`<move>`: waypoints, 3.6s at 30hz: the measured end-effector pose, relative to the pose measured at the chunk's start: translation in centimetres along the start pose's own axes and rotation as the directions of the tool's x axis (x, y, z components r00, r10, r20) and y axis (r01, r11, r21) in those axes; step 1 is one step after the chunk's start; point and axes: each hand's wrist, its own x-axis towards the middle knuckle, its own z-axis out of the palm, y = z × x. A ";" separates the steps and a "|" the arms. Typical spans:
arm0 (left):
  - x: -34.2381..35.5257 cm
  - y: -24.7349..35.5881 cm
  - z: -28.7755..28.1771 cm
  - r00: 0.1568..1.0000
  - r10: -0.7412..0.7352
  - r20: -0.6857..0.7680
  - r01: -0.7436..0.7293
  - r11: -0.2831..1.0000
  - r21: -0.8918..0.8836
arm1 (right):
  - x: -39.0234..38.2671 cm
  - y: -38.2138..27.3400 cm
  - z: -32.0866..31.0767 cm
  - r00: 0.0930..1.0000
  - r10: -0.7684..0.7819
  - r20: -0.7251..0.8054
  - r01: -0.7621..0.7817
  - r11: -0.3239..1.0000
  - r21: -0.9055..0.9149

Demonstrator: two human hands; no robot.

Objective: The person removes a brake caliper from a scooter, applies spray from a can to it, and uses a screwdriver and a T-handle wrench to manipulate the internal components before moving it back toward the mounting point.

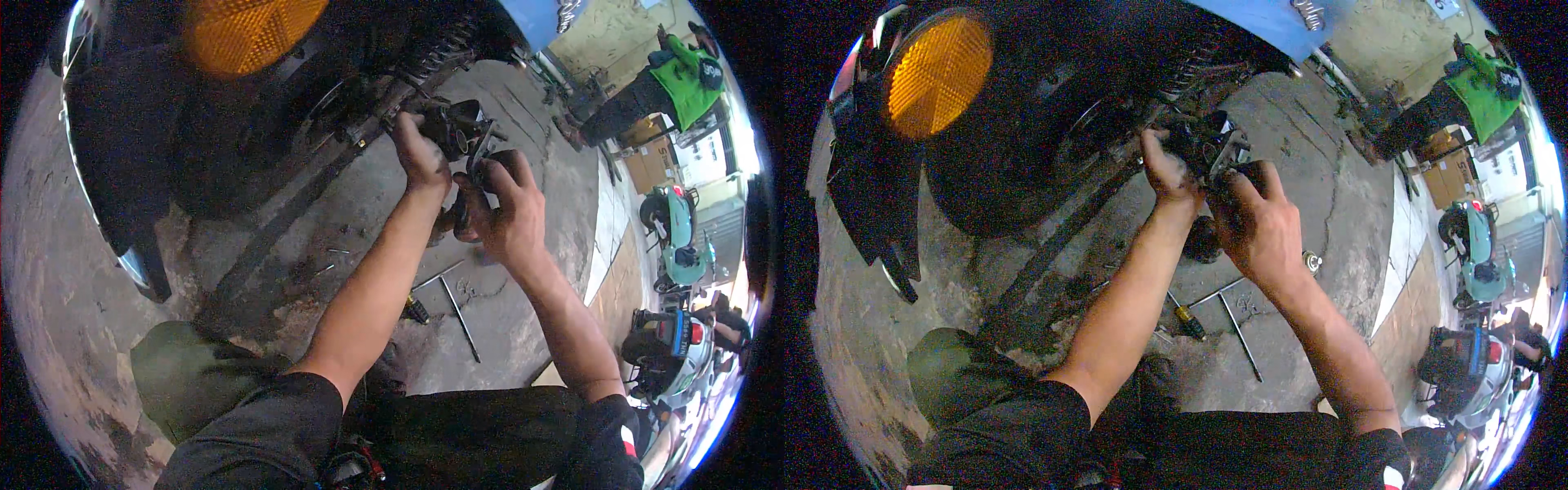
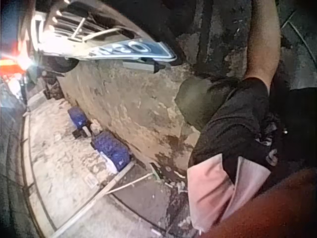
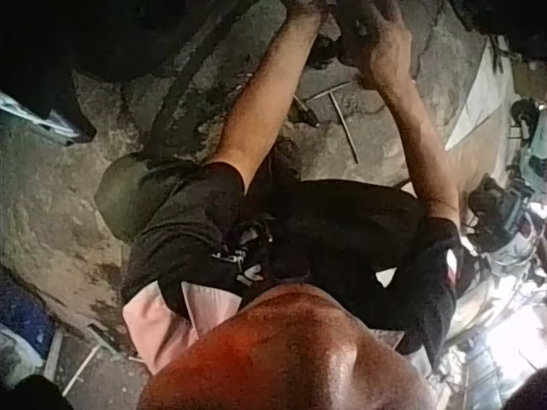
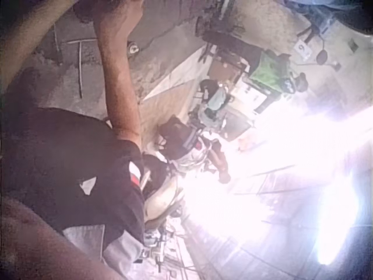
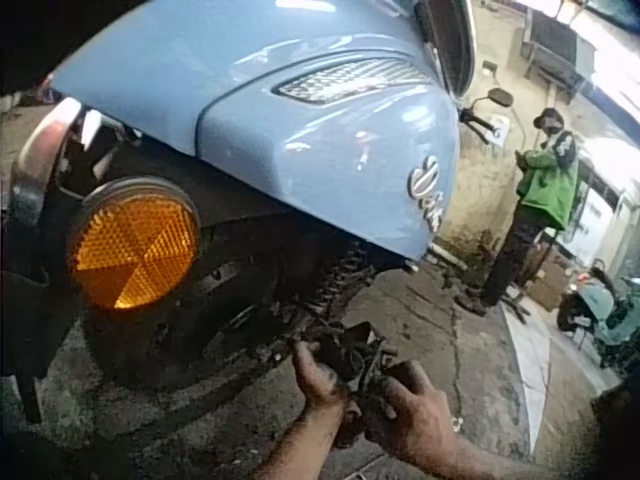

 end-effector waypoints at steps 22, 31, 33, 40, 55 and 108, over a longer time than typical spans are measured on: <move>0.2 -0.2 -2.4 0.990 -0.024 0.143 -0.008 0.976 0.217 | 0.6 -0.7 0.6 0.962 0.248 0.113 -0.254 0.966 0.040; -0.1 0.1 -2.3 0.998 -0.056 -0.033 0.059 0.993 0.100 | 1.9 -1.7 0.6 0.943 0.195 0.270 -0.116 0.952 -0.283; -0.5 0.3 -2.3 0.998 -0.058 0.029 0.053 0.990 0.134 | 1.6 -1.6 1.0 0.942 0.196 0.273 -0.119 0.955 -0.272; -1.0 1.1 -1.8 0.999 0.022 0.042 -0.031 0.972 0.231 | 2.1 -1.1 0.9 0.949 0.081 0.305 -0.039 0.989 -0.141; -1.8 0.9 -0.7 0.984 -0.108 0.141 0.105 0.994 0.028 | 1.0 -3.2 -1.6 0.967 0.096 0.236 -0.118 0.990 0.078; -6.4 7.9 -0.8 0.959 0.225 0.172 -0.265 0.498 0.826 | -3.1 -0.7 9.9 0.620 0.583 0.526 -0.525 -0.191 0.830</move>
